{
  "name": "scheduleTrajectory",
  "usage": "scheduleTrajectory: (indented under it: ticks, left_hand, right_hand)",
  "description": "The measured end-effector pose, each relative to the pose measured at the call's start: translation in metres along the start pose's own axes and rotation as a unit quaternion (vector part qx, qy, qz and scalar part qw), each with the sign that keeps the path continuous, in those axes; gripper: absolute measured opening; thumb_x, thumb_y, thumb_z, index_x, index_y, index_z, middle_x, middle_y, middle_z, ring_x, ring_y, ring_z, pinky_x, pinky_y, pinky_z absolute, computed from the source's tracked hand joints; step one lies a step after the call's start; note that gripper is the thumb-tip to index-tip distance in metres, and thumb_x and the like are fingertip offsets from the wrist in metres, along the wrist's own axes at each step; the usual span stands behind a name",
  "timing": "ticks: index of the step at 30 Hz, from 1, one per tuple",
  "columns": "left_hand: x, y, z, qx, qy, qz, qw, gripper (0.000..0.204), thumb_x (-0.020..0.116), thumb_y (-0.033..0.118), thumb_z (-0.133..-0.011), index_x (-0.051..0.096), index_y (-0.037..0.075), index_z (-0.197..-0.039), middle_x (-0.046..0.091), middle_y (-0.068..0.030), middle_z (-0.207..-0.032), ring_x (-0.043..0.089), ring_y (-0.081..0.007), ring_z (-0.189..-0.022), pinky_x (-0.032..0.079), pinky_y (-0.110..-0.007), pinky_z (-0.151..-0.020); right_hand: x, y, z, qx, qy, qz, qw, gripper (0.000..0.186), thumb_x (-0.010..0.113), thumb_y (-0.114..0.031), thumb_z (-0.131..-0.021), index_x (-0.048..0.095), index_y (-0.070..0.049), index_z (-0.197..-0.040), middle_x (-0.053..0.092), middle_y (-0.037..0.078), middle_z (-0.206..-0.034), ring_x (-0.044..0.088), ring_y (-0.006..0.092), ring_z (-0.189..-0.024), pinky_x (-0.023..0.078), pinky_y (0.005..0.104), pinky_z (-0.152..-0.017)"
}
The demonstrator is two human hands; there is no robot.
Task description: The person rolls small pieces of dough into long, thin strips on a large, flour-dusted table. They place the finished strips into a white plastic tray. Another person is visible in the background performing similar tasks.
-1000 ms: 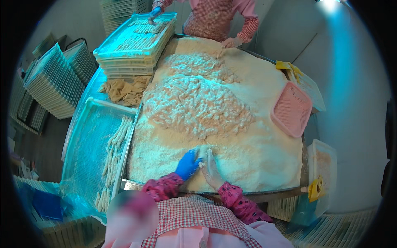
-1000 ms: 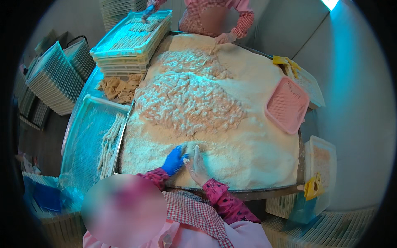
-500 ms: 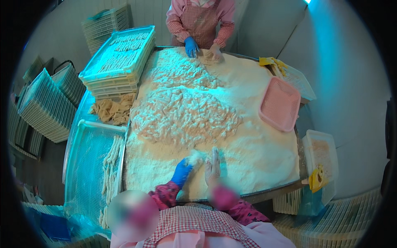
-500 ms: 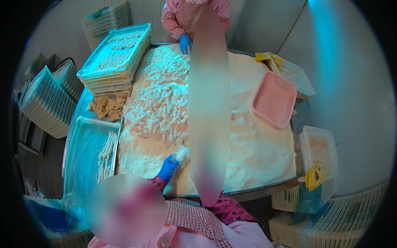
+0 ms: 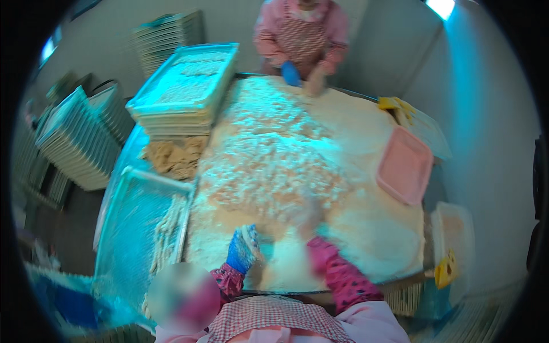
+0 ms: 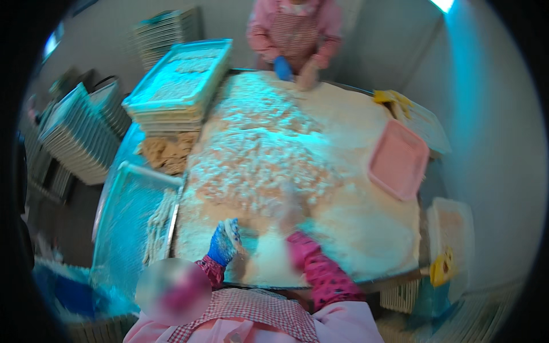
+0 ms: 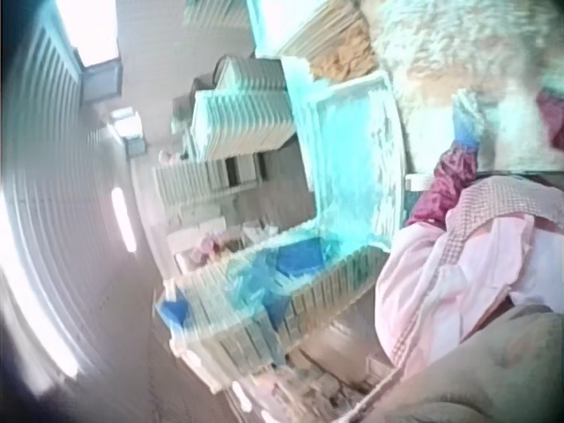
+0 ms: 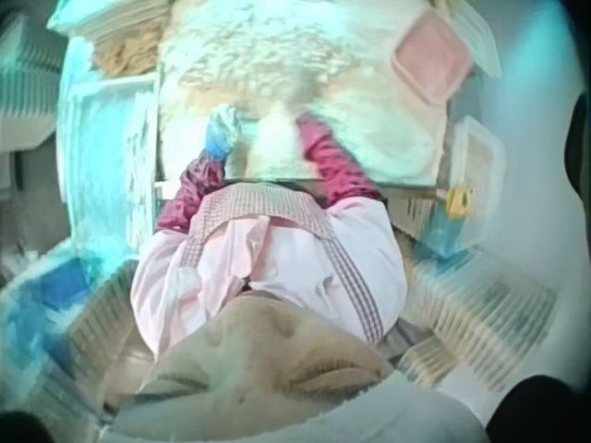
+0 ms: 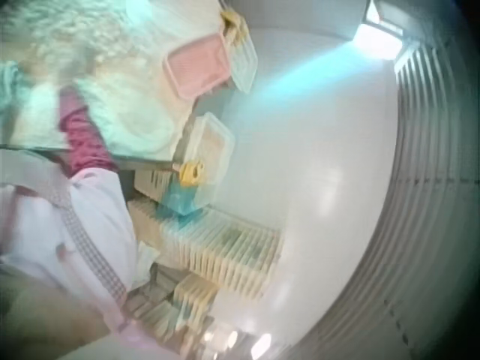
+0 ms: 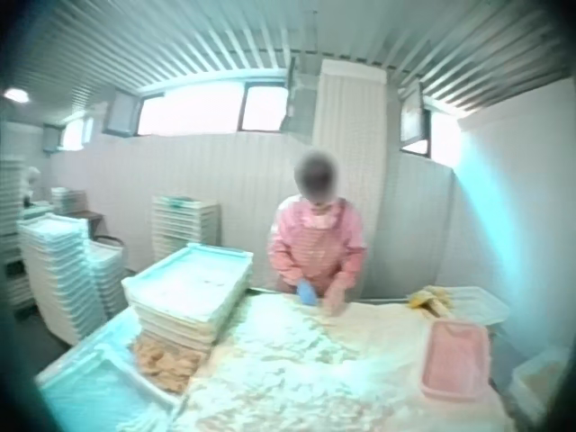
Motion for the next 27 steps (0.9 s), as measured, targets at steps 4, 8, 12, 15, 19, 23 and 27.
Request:
scheduleTrajectory:
  ticks: [4, 8, 12, 15, 19, 23, 27]
  left_hand:
    - [0.024, 0.173, 0.017, 0.291, 0.231, -0.160, 0.914, 0.049, 0.038, 0.050, -0.091, 0.043, 0.012, -0.122, 0.051, -0.0031, -0.110, 0.050, -0.0165, -0.094, 0.045, -0.035, -0.078]
    - [0.005, 0.350, 0.095, 0.423, 0.418, -0.503, 0.628, 0.042, 0.037, 0.046, -0.093, 0.050, 0.010, -0.109, 0.058, -0.0039, -0.091, 0.051, -0.0141, -0.079, 0.044, -0.031, -0.082]
    - [-0.095, 0.386, 0.103, 0.139, 0.417, -0.565, 0.698, 0.053, 0.038, 0.047, -0.093, 0.043, 0.009, -0.128, 0.056, -0.0095, -0.114, 0.051, -0.0205, -0.105, 0.039, -0.034, -0.092]
    - [-0.064, 0.349, 0.102, 0.084, 0.488, -0.444, 0.747, 0.061, 0.039, 0.052, -0.091, 0.037, 0.009, -0.134, 0.044, -0.0119, -0.131, 0.041, -0.0244, -0.120, 0.033, -0.036, -0.099]
    - [-0.058, 0.360, 0.121, 0.018, 0.353, -0.670, 0.653, 0.057, 0.038, 0.046, -0.092, 0.037, 0.007, -0.134, 0.045, -0.0151, -0.130, 0.041, -0.0276, -0.121, 0.031, -0.039, -0.102]
    - [0.009, 0.325, 0.129, 0.185, 0.367, -0.697, 0.588, 0.048, 0.048, 0.029, -0.091, 0.039, 0.003, -0.131, 0.049, -0.0138, -0.126, 0.043, -0.0257, -0.120, 0.034, -0.039, -0.100]
    - [0.061, 0.189, 0.094, 0.158, 0.231, -0.709, 0.647, 0.053, 0.061, 0.017, -0.083, 0.040, 0.002, -0.130, 0.049, -0.0151, -0.126, 0.045, -0.0282, -0.119, 0.036, -0.039, -0.098]
  right_hand:
    - [-0.033, 0.114, -0.052, 0.031, -0.040, 0.227, 0.973, 0.031, 0.064, -0.022, -0.075, 0.056, -0.010, -0.103, 0.059, 0.012, -0.097, 0.053, 0.0311, -0.098, 0.040, 0.0419, -0.088]
    - [-0.017, 0.097, -0.069, 0.013, -0.072, 0.225, 0.972, 0.025, 0.068, -0.014, -0.071, 0.057, -0.011, -0.093, 0.060, 0.009, -0.086, 0.055, 0.0273, -0.090, 0.041, 0.0403, -0.084]
    - [-0.007, 0.114, -0.077, 0.073, -0.099, 0.148, 0.981, 0.020, 0.069, -0.010, -0.070, 0.055, -0.008, -0.084, 0.058, 0.007, -0.073, 0.057, 0.0216, -0.075, 0.045, 0.0352, -0.070]
    - [-0.017, 0.152, -0.078, 0.158, -0.094, -0.021, 0.983, 0.018, 0.068, -0.011, -0.071, 0.054, -0.006, -0.082, 0.056, 0.003, -0.072, 0.055, 0.0140, -0.069, 0.045, 0.0293, -0.063]
    - [-0.026, 0.162, -0.076, 0.242, -0.078, -0.187, 0.949, 0.016, 0.066, -0.013, -0.075, 0.053, -0.005, -0.081, 0.055, -0.001, -0.074, 0.051, 0.0070, -0.072, 0.045, 0.0254, -0.064]
    - [-0.008, 0.021, -0.016, 0.064, -0.223, -0.121, 0.965, 0.019, 0.067, -0.014, -0.071, 0.055, -0.005, -0.082, 0.057, 0.006, -0.077, 0.056, 0.0187, -0.073, 0.046, 0.0312, -0.069]
    - [-0.003, 0.028, 0.076, 0.019, -0.425, 0.046, 0.904, 0.045, 0.073, -0.028, -0.066, 0.053, -0.003, -0.097, 0.055, 0.015, -0.101, 0.053, 0.0292, -0.097, 0.042, 0.0389, -0.083]
Point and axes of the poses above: each hand's wrist, its own z-axis away from the middle knuckle, its own x-axis out of the palm, y = z × x, the point moved 10 cm from there along -z, towards the middle knuckle
